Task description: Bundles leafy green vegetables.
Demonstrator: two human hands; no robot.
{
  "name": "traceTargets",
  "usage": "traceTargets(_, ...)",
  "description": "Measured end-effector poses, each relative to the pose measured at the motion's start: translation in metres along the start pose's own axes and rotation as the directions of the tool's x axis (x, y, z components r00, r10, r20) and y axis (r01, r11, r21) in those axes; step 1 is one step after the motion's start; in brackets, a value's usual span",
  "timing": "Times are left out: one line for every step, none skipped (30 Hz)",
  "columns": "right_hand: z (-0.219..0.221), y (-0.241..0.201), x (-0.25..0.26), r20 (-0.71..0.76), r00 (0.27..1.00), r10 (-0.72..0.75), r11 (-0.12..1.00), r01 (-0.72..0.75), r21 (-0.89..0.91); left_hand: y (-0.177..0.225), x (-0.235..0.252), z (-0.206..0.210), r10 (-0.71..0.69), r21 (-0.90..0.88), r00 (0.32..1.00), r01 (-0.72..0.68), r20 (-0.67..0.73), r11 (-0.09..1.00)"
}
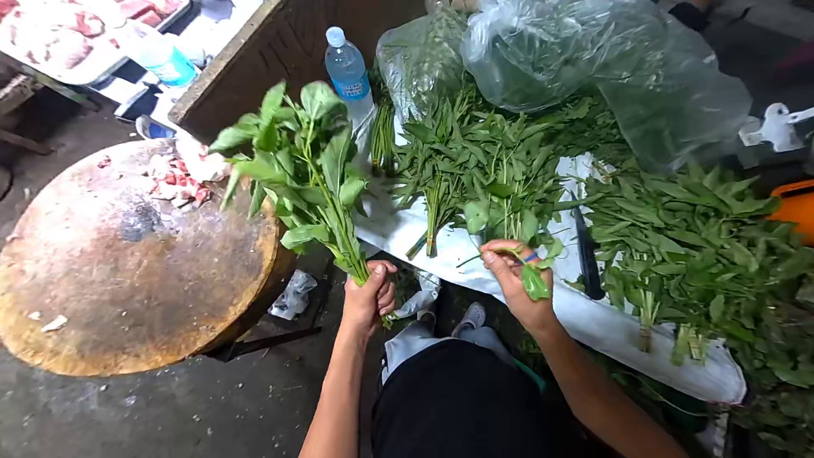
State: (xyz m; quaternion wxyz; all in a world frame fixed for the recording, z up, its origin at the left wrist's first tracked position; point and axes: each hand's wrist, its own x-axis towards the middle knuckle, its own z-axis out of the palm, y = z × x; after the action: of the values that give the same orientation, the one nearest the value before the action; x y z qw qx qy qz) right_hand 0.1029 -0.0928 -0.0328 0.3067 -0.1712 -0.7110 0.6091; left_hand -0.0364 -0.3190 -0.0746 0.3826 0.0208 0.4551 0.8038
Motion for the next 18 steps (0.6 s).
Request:
traceTargets(0.01, -0.003, -0.006, 0.054, 0.998, -0.015, 1.0, 0.014, 0.002, 0.008, -0.005, 0.0, 0.024, 0.02, 0.999, -0.024, -0.022, 1.0)
traceTargets(0.024, -0.006, -0.012, 0.125, 0.992, -0.034, 0.999, 0.034, 0.002, 0.016, -0.011, -0.002, 0.049, 0.043, 0.998, -0.047, -0.044, 0.998)
traceTargets(0.038, -0.005, -0.018, 0.205, 0.977, -0.057, 0.998, 0.059, -0.006, 0.024, -0.017, -0.003, 0.074, 0.068, 0.995, -0.07, -0.061, 0.995)
traceTargets(0.052, 0.0, -0.022, 0.299, 0.953, -0.058, 0.995, 0.079, -0.058, 0.031, -0.022, -0.003, 0.096, 0.093, 0.993, -0.089, -0.071, 0.992)
traceTargets(0.063, 0.012, -0.025, 0.402, 0.916, -0.003, 0.982, 0.079, -0.173, 0.036, -0.026, -0.004, 0.108, 0.113, 0.991, -0.1, -0.073, 0.989)
traceTargets(0.072, 0.028, -0.024, 0.502, 0.854, 0.138, 0.941, 0.045, -0.336, 0.038, -0.029, -0.004, 0.113, 0.122, 0.991, -0.104, -0.075, 0.987)
traceTargets(0.076, 0.041, -0.019, 0.574, 0.752, 0.325, 0.873, -0.004, -0.488, 0.04, -0.032, -0.004, 0.114, 0.119, 0.991, -0.105, -0.075, 0.987)
traceTargets(0.075, 0.052, -0.014, 0.575, 0.678, 0.458, 0.815, -0.063, -0.576, 0.041, -0.032, -0.004, 0.11, 0.108, 0.992, -0.102, -0.07, 0.989)
traceTargets(0.067, 0.058, -0.011, 0.514, 0.698, 0.498, 0.791, -0.124, -0.599, 0.042, -0.031, -0.002, 0.095, 0.09, 0.993, -0.088, -0.068, 0.992)
traceTargets(0.053, 0.06, -0.011, 0.421, 0.764, 0.488, 0.788, -0.178, -0.59, 0.041, -0.03, 0.0, 0.071, 0.072, 0.995, -0.066, -0.074, 0.995)
traceTargets(0.034, 0.061, -0.011, 0.308, 0.835, 0.455, 0.787, -0.215, -0.578, 0.038, -0.03, 0.003, 0.044, 0.053, 0.995, -0.039, -0.084, 0.998)
traceTargets(0.013, 0.065, -0.009, 0.185, 0.894, 0.408, 0.781, -0.237, -0.578, 0.035, -0.03, 0.005, 0.018, 0.03, 0.996, -0.016, -0.089, 0.999)
traceTargets(-0.007, 0.07, -0.001, 0.074, 0.923, 0.377, 0.756, -0.261, -0.601, 0.032, -0.026, 0.007, -0.006, 0.009, 0.996, 0.006, -0.084, 1.0)
traceTargets(-0.026, 0.077, 0.008, -0.005, 0.929, 0.369, 0.719, -0.289, -0.632, 0.028, -0.021, 0.01, -0.027, -0.009, 0.997, 0.026, -0.076, 1.0)
traceTargets(-0.041, 0.084, 0.016, -0.063, 0.922, 0.382, 0.676, -0.325, -0.661, 0.024, -0.016, 0.014, -0.049, -0.017, 0.997, 0.048, -0.067, 0.999)
traceTargets(-0.051, 0.092, 0.021, -0.097, 0.906, 0.412, 0.628, -0.359, -0.691, 0.021, -0.011, 0.019, -0.07, -0.014, 0.996, 0.069, -0.063, 0.998)
traceTargets(-0.057, 0.098, 0.025, -0.118, 0.89, 0.441, 0.584, -0.384, -0.716, 0.018, -0.007, 0.023, -0.087, -0.002, 0.994, 0.087, -0.063, 0.996)
traceTargets(-0.059, 0.102, 0.027, -0.136, 0.881, 0.453, 0.551, -0.397, -0.734, 0.015, -0.003, 0.027, -0.096, 0.015, 0.993, 0.097, -0.063, 0.995)
